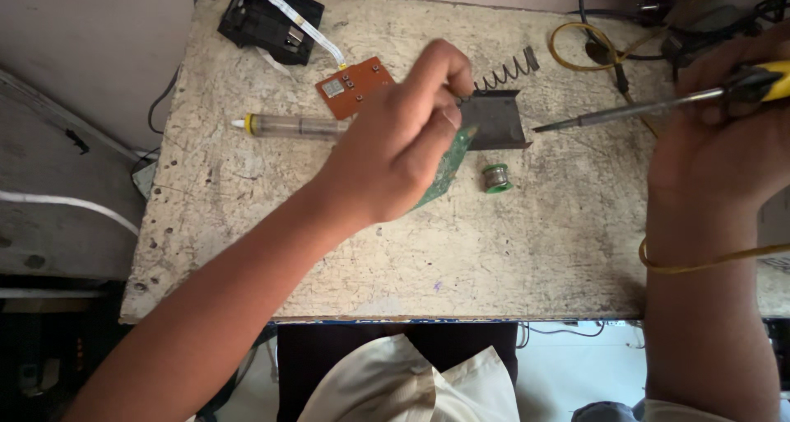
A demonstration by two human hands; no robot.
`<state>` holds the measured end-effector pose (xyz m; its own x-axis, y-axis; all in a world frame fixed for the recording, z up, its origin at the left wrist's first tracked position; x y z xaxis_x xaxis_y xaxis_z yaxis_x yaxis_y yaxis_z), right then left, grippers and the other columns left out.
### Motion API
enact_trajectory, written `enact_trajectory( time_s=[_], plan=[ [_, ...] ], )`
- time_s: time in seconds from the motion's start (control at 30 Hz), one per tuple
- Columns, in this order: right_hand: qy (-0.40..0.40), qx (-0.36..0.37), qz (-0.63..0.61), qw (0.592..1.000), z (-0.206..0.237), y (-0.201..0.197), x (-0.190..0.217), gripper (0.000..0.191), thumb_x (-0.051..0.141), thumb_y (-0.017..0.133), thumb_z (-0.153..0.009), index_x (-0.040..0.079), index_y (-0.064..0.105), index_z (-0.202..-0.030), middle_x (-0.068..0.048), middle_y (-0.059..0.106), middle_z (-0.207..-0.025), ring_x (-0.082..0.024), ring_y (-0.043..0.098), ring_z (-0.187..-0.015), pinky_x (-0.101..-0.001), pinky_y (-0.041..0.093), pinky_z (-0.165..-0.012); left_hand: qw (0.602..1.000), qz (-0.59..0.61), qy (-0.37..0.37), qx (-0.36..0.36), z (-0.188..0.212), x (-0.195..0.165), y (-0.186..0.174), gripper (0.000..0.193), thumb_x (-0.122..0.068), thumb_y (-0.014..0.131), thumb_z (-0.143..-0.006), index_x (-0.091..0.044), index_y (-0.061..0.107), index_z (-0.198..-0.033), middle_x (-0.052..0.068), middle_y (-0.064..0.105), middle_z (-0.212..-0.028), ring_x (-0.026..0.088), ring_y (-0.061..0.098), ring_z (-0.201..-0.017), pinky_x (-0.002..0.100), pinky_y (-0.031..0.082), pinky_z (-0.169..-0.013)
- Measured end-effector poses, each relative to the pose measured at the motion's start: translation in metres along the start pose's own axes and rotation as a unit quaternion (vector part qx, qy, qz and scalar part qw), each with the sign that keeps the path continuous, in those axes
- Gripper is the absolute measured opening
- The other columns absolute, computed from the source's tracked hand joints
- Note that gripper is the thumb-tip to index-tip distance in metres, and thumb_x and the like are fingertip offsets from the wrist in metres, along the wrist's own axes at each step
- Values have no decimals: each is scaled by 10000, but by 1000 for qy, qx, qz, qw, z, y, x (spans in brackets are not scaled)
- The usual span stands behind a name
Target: The person solders and desolders components on a green circuit board at a workbench. They hold the board with one hand while using a soldering iron with the other, use a desoldering pump to remove solder, reposition the board repeatedly, and continue working on the board's contacts with the iron.
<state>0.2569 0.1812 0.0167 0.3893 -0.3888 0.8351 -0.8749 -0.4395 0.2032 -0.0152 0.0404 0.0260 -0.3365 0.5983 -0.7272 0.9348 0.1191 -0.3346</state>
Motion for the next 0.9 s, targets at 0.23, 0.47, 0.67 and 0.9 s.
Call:
enact_trajectory(
  time_s=[0.23, 0.47, 0.67, 0.9],
  plan=[
    [5, -1, -6, 1000, -2, 0, -3, 301, 290, 605, -1023, 166, 455, -793, 21, 508, -634, -145, 515, -521, -303, 478, -526, 999, 21, -25, 11, 3, 1, 2, 109, -27, 429, -1089, -73, 431, -1187, 30, 481, -779, 111, 447, -669, 356, 349, -645],
    [3, 2, -12, 1000, 0, 3, -6, 301, 300, 599, -1031, 163, 458, -803, 16, 507, -640, -146, 509, -521, -302, 471, -526, 998, 54, 34, 15, 5, -9, 1, 102, -19, 438, -1078, -62, 438, -1171, 25, 477, -831, 85, 456, -711, 296, 378, -651],
    [-4, 9, -11, 1000, 8, 8, -4, 303, 309, 595, -1037, 160, 460, -811, 12, 506, -646, -147, 504, -521, -300, 466, -525, 995, 78, 58, 37, 11, -19, -1, 146, -12, 429, -1079, -58, 416, -1217, 17, 436, -843, 84, 426, -722, 289, 353, -644],
    [-13, 13, -13, 1000, 12, 11, -2, 305, 319, 589, -1045, 157, 463, -820, 8, 505, -652, -148, 499, -521, -299, 459, -524, 993, 58, 78, 63, 6, -33, 4, 209, -3, 425, -974, -62, 372, -1167, 21, 395, -801, 103, 391, -637, 305, 359, -592]
  ],
)
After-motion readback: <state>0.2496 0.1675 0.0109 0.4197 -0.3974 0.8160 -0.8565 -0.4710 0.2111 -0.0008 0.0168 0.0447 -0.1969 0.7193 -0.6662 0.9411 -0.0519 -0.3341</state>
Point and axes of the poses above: each hand's wrist, its own z-axis away from the middle knuckle, its own y-axis out of the palm, x = y × z, the point moved 6 cm from there along -z, towards the middle knuckle
